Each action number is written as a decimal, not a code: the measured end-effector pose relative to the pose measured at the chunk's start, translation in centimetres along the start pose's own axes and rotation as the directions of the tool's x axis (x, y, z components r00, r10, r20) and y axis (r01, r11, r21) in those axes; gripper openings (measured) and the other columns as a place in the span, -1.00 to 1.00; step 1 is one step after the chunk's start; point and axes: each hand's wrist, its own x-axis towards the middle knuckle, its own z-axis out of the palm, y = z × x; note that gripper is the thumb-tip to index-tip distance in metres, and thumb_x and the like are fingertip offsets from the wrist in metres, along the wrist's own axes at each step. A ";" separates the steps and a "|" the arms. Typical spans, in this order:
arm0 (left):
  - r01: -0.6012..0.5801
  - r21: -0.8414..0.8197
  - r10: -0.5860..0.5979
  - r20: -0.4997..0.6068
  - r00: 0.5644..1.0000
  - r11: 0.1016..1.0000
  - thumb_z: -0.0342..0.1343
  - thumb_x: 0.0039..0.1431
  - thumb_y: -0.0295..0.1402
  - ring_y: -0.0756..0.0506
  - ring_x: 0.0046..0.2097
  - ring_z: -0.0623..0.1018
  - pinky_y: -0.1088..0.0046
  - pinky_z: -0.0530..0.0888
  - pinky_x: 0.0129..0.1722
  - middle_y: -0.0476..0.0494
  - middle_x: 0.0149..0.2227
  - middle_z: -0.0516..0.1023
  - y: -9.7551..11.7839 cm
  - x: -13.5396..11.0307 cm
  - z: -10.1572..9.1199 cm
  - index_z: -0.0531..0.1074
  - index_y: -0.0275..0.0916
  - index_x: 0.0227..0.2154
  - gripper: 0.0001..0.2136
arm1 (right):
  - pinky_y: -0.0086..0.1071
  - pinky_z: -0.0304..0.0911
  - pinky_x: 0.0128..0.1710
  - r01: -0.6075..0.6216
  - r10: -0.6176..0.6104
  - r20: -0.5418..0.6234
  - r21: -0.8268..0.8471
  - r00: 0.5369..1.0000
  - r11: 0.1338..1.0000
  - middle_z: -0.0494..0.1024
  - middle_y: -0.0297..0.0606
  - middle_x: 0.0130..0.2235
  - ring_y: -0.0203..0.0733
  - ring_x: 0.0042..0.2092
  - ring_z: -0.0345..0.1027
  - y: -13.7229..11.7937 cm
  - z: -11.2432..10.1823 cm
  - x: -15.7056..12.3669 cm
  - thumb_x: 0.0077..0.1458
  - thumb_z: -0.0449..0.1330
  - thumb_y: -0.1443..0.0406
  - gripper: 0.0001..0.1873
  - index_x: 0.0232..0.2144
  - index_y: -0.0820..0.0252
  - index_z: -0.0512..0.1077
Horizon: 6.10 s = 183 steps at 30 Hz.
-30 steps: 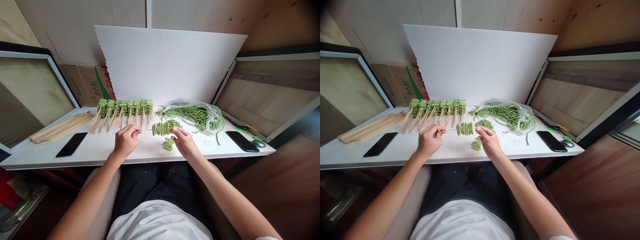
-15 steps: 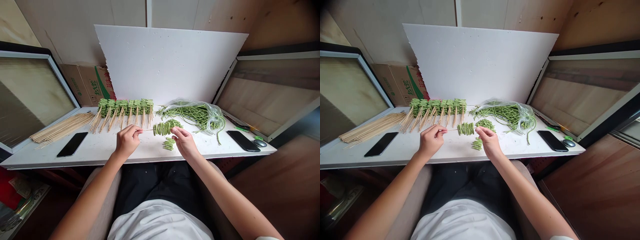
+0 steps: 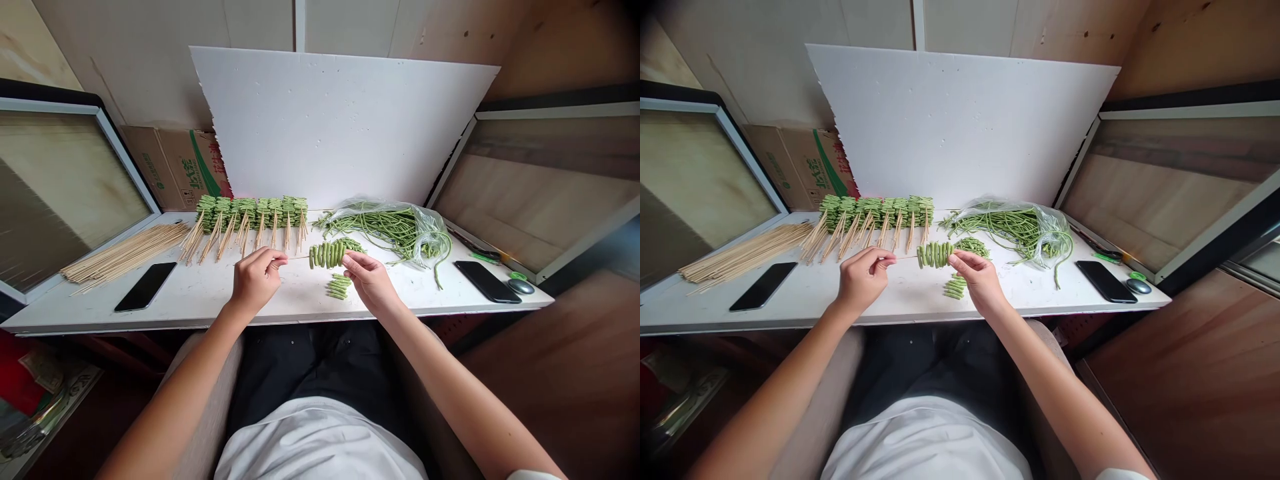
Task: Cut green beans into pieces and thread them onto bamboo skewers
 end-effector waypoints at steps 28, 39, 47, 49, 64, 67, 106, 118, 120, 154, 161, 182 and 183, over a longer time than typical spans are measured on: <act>0.091 0.021 -0.092 0.053 0.994 0.996 0.14 0.33 -0.46 -0.10 -0.33 0.63 0.42 0.44 -0.37 -0.10 -0.30 0.70 -2.7 -0.8 1.1 0.57 -0.19 -0.30 -0.87 | -0.08 0.24 -0.04 0.411 -0.249 0.392 -0.911 0.886 0.027 0.70 -0.08 -0.20 0.20 0.03 0.36 4.7 -6.1 3.9 0.32 0.26 0.32 -0.85 -0.26 0.14 0.65; 0.090 0.012 -0.090 0.035 0.995 0.996 0.15 0.34 -0.45 -0.09 -0.34 0.63 0.43 0.45 -0.39 -0.08 -0.30 0.69 -2.5 -0.7 1.0 0.57 -0.20 -0.30 -0.88 | -0.09 0.34 -0.10 0.285 -0.311 0.084 -0.668 0.947 0.688 0.73 -0.10 -0.12 0.14 -0.03 0.49 2.0 -5.0 3.8 0.23 0.35 0.01 -0.67 -0.15 0.08 0.69; 0.069 0.019 -0.070 0.033 0.997 0.997 0.14 0.36 -0.45 -0.09 -0.34 0.62 0.43 0.45 -0.38 -0.07 -0.31 0.69 -2.0 -0.6 0.9 0.57 -0.19 -0.31 -0.86 | -0.26 0.33 -0.11 -0.025 0.028 0.039 -0.078 0.999 0.997 0.72 -0.18 -0.16 0.00 0.04 0.53 -0.1 -2.6 2.2 -0.01 0.51 -0.04 -0.60 -0.23 0.07 0.69; 0.062 0.019 -0.063 0.042 0.997 0.998 0.13 0.36 -0.44 -0.09 -0.33 0.63 0.43 0.45 -0.37 -0.07 -0.30 0.69 -1.9 -0.7 0.9 0.57 -0.19 -0.30 -0.86 | -0.26 0.34 -0.08 -0.052 0.053 0.058 -0.015 0.997 0.999 0.72 -0.18 -0.15 0.00 0.08 0.52 -0.3 -2.2 1.9 -0.02 0.52 -0.03 -0.62 -0.24 0.06 0.69; 0.047 0.035 -0.049 0.068 0.996 0.998 0.12 0.34 -0.47 -0.09 -0.34 0.62 0.42 0.41 -0.37 -0.08 -0.31 0.68 -1.7 -0.7 1.0 0.56 -0.18 -0.31 -0.86 | -0.26 0.38 -0.03 -0.098 0.096 0.079 0.030 0.992 0.995 0.73 -0.13 -0.08 0.00 0.10 0.55 -0.2 -1.5 1.3 -0.04 0.52 -0.03 -0.60 -0.27 0.09 0.67; 0.047 0.046 -0.050 0.074 0.996 0.998 0.11 0.33 -0.48 -0.09 -0.34 0.62 0.42 0.41 -0.37 -0.09 -0.31 0.69 -1.7 -0.7 1.1 0.56 -0.18 -0.31 -0.85 | -0.25 0.40 -0.04 -0.086 0.085 0.068 0.016 0.994 0.996 0.73 -0.11 -0.08 0.02 0.11 0.55 -0.1 -1.5 1.3 -0.05 0.52 -0.03 -0.60 -0.28 0.10 0.67; -0.028 0.048 0.026 0.033 0.999 0.998 0.05 0.33 -0.56 -0.09 -0.32 0.63 0.41 0.46 -0.34 -0.08 -0.36 0.67 -0.5 -0.8 1.1 0.53 -0.18 -0.35 -0.78 | -0.14 0.43 0.01 0.101 -0.103 -0.108 -0.031 0.989 0.994 0.68 -0.24 -0.24 -0.10 -0.15 0.49 3.1 -0.9 1.0 -0.05 0.51 0.00 -0.68 -0.35 0.07 0.67; -0.031 0.009 0.031 0.027 0.999 0.999 0.05 0.34 -0.56 -0.08 -0.34 0.62 0.44 0.44 -0.36 -0.08 -0.36 0.66 0.1 -1.1 1.7 0.52 -0.19 -0.34 -0.79 | -0.19 0.43 -0.11 0.035 -0.028 -0.107 0.064 0.994 0.997 0.65 -0.21 -0.17 -0.01 -0.03 0.49 2.5 -0.5 1.0 -0.10 0.50 0.02 -0.66 -0.33 0.05 0.62; -0.027 0.013 0.027 0.035 0.999 1.000 0.06 0.35 -0.54 -0.08 -0.34 0.62 0.43 0.44 -0.37 -0.08 -0.36 0.66 0.1 -1.2 1.8 0.52 -0.19 -0.33 -0.81 | -0.23 0.41 -0.16 0.010 -0.002 -0.090 0.091 0.996 0.996 0.65 -0.18 -0.09 0.01 0.01 0.48 2.2 -0.6 1.0 -0.11 0.51 0.05 -0.65 -0.28 0.05 0.63; 0.087 -0.052 -0.084 0.053 0.995 0.995 0.11 0.33 -0.49 -0.08 -0.34 0.59 0.43 0.42 -0.35 -0.08 -0.32 0.68 -0.8 -1.1 1.8 0.55 -0.20 -0.32 -0.85 | -0.33 0.24 -0.29 -0.026 0.024 0.017 0.117 1.000 0.993 0.45 -0.38 -0.40 -0.25 -0.30 0.26 1.3 0.2 0.2 -0.23 0.61 0.12 -0.69 -0.51 0.07 0.61; 0.087 -0.054 -0.084 0.045 0.995 0.995 0.13 0.33 -0.49 -0.07 -0.36 0.58 0.43 0.43 -0.35 -0.07 -0.33 0.67 -0.8 -1.0 1.7 0.55 -0.20 -0.33 -0.87 | -0.33 0.24 -0.27 -0.022 0.018 0.059 0.070 0.998 0.997 0.48 -0.35 -0.35 -0.25 -0.29 0.27 1.2 -0.1 0.3 -0.19 0.61 0.09 -0.67 -0.45 0.07 0.62; 0.079 -0.086 -0.072 0.086 0.994 0.993 0.10 0.34 -0.50 -0.08 -0.31 0.63 0.42 0.46 -0.31 -0.07 -0.32 0.68 0.8 -1.9 2.8 0.54 -0.18 -0.32 -0.84 | -0.21 0.43 -0.12 -0.082 0.083 0.046 -0.029 0.995 0.996 0.70 -0.10 -0.14 0.02 -0.09 0.55 3.5 0.9 -1.2 -0.15 0.59 0.06 -0.48 -0.17 0.17 0.64; 0.083 -0.086 -0.075 0.092 0.993 0.993 0.10 0.34 -0.50 -0.08 -0.31 0.63 0.42 0.47 -0.31 -0.07 -0.32 0.68 0.8 -1.9 2.8 0.54 -0.18 -0.32 -0.84 | -0.20 0.43 -0.12 -0.082 0.083 0.044 -0.029 0.996 0.996 0.71 -0.10 -0.13 0.03 -0.09 0.55 3.6 0.8 -1.2 -0.15 0.59 0.06 -0.48 -0.16 0.17 0.64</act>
